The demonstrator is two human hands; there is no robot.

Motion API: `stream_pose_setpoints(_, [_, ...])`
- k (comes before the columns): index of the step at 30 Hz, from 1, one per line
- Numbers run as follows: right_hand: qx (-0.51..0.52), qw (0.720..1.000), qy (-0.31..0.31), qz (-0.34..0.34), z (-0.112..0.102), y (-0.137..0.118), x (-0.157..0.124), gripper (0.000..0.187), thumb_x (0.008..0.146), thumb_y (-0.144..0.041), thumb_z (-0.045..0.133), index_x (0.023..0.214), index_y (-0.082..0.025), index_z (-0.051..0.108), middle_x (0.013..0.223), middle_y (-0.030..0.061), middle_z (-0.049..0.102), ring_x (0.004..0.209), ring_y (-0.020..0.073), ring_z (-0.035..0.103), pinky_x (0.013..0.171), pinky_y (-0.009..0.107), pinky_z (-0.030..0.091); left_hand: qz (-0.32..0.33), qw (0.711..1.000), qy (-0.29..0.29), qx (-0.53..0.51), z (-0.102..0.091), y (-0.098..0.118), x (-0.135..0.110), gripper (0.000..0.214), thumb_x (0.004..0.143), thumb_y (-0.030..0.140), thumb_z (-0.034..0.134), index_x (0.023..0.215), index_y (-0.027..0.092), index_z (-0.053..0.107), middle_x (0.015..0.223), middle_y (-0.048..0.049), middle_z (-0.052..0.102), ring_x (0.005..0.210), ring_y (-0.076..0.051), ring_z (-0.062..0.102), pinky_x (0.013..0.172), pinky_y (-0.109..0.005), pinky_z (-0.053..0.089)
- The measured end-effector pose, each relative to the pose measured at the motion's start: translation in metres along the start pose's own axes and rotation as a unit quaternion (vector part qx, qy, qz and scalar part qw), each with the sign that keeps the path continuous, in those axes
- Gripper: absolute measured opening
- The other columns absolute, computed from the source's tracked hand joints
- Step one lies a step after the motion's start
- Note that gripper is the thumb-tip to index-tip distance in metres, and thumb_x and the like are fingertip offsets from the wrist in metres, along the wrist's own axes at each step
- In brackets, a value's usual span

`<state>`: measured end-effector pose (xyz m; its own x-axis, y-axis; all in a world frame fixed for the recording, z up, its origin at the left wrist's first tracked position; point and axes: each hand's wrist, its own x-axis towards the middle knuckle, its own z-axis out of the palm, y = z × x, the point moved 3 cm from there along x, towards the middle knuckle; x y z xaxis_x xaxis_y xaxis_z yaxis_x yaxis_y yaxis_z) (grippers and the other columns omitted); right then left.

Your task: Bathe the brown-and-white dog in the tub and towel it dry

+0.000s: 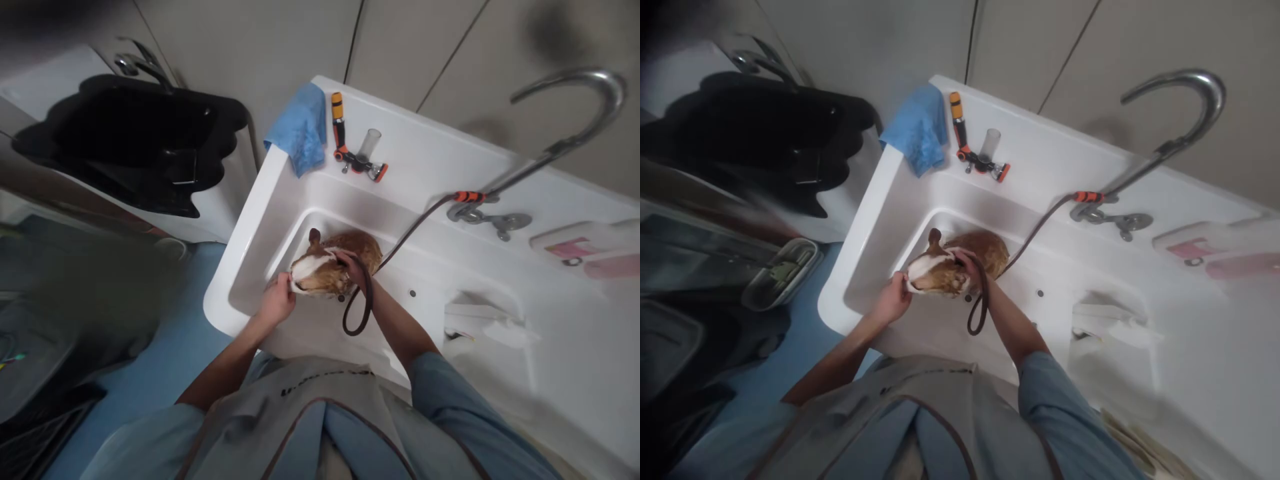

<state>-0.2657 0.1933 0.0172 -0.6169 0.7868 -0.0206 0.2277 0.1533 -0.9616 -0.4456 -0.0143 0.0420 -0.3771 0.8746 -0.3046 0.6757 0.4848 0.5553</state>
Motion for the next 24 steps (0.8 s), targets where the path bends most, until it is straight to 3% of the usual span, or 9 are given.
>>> stream_pose_setpoints(4, [0.002,0.999,-0.039,-0.030,0.011,-0.007,-0.002,0.041,0.099,-0.054,0.057,0.104,-0.021,0.079,0.104,0.0085,0.080,0.103,0.0253,0.073,0.108,0.045,0.057,0.108,0.992,0.035,-0.057,-0.008,0.012,0.004,0.058,0.090,0.017,0.060,0.146,0.014,0.046,0.148,-0.0215,0.062,0.141,-0.029,0.060,0.117,-0.045,0.050])
stream_pose_setpoints(6, [-0.016,0.997,-0.059,-0.052,0.015,-0.009,-0.006,0.045,0.099,-0.060,0.055,0.099,-0.021,0.078,0.098,0.0082,0.079,0.097,0.0249,0.072,0.105,0.046,0.059,0.175,0.982,0.058,-0.047,-0.013,0.033,0.009,0.063,0.096,0.027,0.060,0.155,0.013,0.044,0.164,-0.0220,0.049,0.155,-0.030,0.047,0.126,-0.046,0.041])
stream_pose_setpoints(8, [-0.034,0.996,-0.061,-0.056,0.019,-0.007,-0.012,0.047,0.099,-0.062,0.055,0.087,-0.021,0.075,0.088,0.0083,0.078,0.089,0.0247,0.072,0.101,0.047,0.061,0.196,0.979,0.061,0.017,-0.016,0.057,0.018,0.059,0.100,0.034,0.058,0.154,0.013,0.052,0.169,-0.0213,0.045,0.159,-0.035,0.040,0.131,-0.051,0.034])
stream_pose_setpoints(10, [-0.022,0.997,-0.032,-0.072,0.023,-0.004,-0.019,0.048,0.099,-0.063,0.055,0.092,-0.021,0.077,0.099,0.0112,0.080,0.100,0.0269,0.074,0.107,0.049,0.059,0.190,0.977,0.043,0.088,-0.019,0.078,0.028,0.058,0.100,0.036,0.059,0.152,0.010,0.057,0.165,-0.0231,0.050,0.155,-0.038,0.045,0.130,-0.052,0.034])
stream_pose_setpoints(13, [0.026,0.994,0.031,-0.099,0.029,0.004,-0.030,0.055,0.098,-0.070,0.056,0.115,-0.022,0.079,0.130,0.0137,0.077,0.132,0.0303,0.067,0.121,0.050,0.050,0.199,0.969,0.016,0.148,-0.022,0.100,0.037,0.057,0.101,0.034,0.058,0.151,0.006,0.058,0.160,-0.0244,0.055,0.148,-0.037,0.054,0.126,-0.048,0.040])
stream_pose_setpoints(17, [0.031,0.996,0.069,-0.047,0.041,0.020,-0.035,0.067,0.095,-0.079,0.053,0.114,-0.020,0.080,0.127,0.0185,0.078,0.127,0.0349,0.070,0.121,0.060,0.050,0.212,0.957,-0.004,0.200,-0.024,0.107,0.036,0.053,0.102,0.029,0.056,0.149,0.007,0.061,0.158,-0.0226,0.058,0.147,-0.036,0.054,0.124,-0.046,0.041])
stream_pose_setpoints(21, [0.037,0.993,0.066,-0.094,0.050,0.031,-0.037,0.072,0.101,-0.077,0.045,0.132,-0.020,0.076,0.147,0.0182,0.069,0.141,0.0331,0.063,0.128,0.055,0.045,0.195,0.953,-0.005,0.231,-0.023,0.101,0.030,0.053,0.103,0.026,0.055,0.152,0.007,0.061,0.157,-0.0216,0.059,0.145,-0.034,0.056,0.124,-0.044,0.041])
stream_pose_setpoints(24, [0.013,0.993,0.070,-0.094,0.046,0.041,-0.032,0.087,0.094,-0.088,0.043,0.123,-0.014,0.080,0.140,0.0250,0.071,0.140,0.0383,0.063,0.127,0.062,0.042,0.201,0.944,-0.017,0.261,-0.027,0.103,0.026,0.052,0.102,0.027,0.057,0.152,0.012,0.064,0.157,-0.0187,0.060,0.143,-0.035,0.057,0.123,-0.046,0.042])
